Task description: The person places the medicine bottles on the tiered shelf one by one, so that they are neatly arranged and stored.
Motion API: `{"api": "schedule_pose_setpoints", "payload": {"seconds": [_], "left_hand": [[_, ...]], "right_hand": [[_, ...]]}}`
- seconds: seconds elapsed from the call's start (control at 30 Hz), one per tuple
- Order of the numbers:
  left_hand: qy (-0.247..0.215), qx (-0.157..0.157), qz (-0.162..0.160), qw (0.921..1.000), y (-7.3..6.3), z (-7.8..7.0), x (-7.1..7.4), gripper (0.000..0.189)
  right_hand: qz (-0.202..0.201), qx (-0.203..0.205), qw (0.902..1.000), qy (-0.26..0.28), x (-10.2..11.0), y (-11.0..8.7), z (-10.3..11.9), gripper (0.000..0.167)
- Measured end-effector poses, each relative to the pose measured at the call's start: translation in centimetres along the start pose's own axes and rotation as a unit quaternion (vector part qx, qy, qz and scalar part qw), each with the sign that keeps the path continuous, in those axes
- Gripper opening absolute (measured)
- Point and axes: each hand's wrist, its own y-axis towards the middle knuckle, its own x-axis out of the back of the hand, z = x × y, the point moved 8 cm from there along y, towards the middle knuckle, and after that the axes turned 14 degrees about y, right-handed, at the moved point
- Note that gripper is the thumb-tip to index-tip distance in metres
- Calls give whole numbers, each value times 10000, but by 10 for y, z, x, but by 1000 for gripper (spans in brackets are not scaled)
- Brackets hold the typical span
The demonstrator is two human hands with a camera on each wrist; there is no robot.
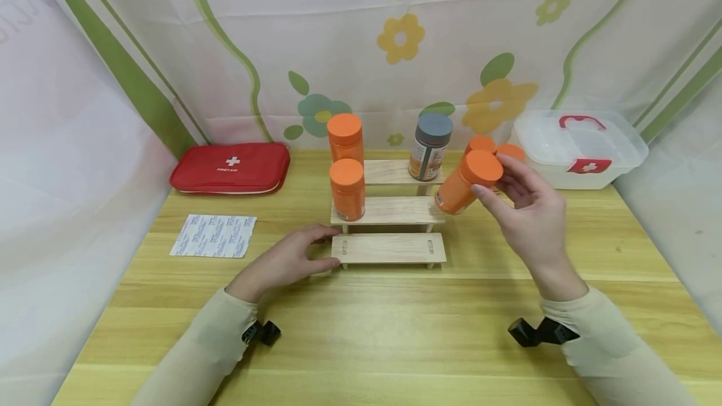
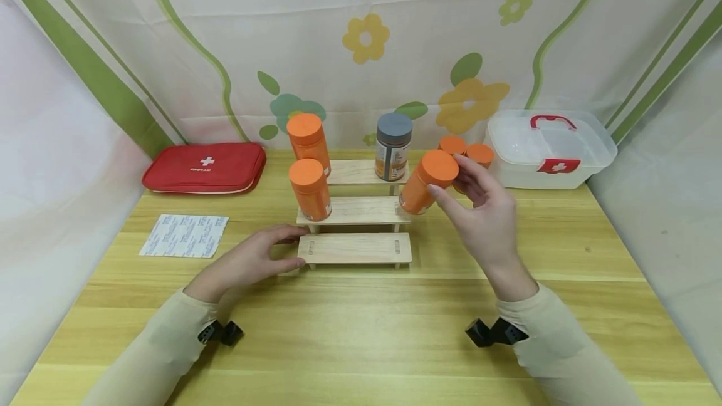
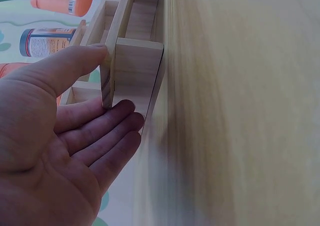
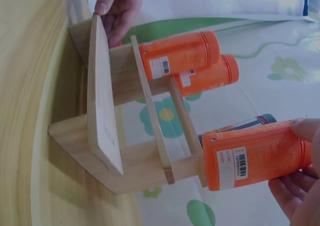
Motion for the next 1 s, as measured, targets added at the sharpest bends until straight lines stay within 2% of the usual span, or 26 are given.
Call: {"api": "schedule_pose_setpoints", "payload": {"seconds": [0.1,0.23,0.53,1.0], "left_hand": [[-2,2,2,10000,0,0,0,64],[34,-61,-42,10000,0,-1,0,64],[45,-114,-64,9999,0,0,0,64],[63,-106,-77,9999,0,0,0,63]], "right_hand": [[134,44,9999,70,-8,-1,-1,61],[323,110,9994,-114,-19,-2,-3,62],[550,-73,9985,-21,-35,-3,-12,60],[962,27,9943,-450,-53,-2,-24,62]]}}
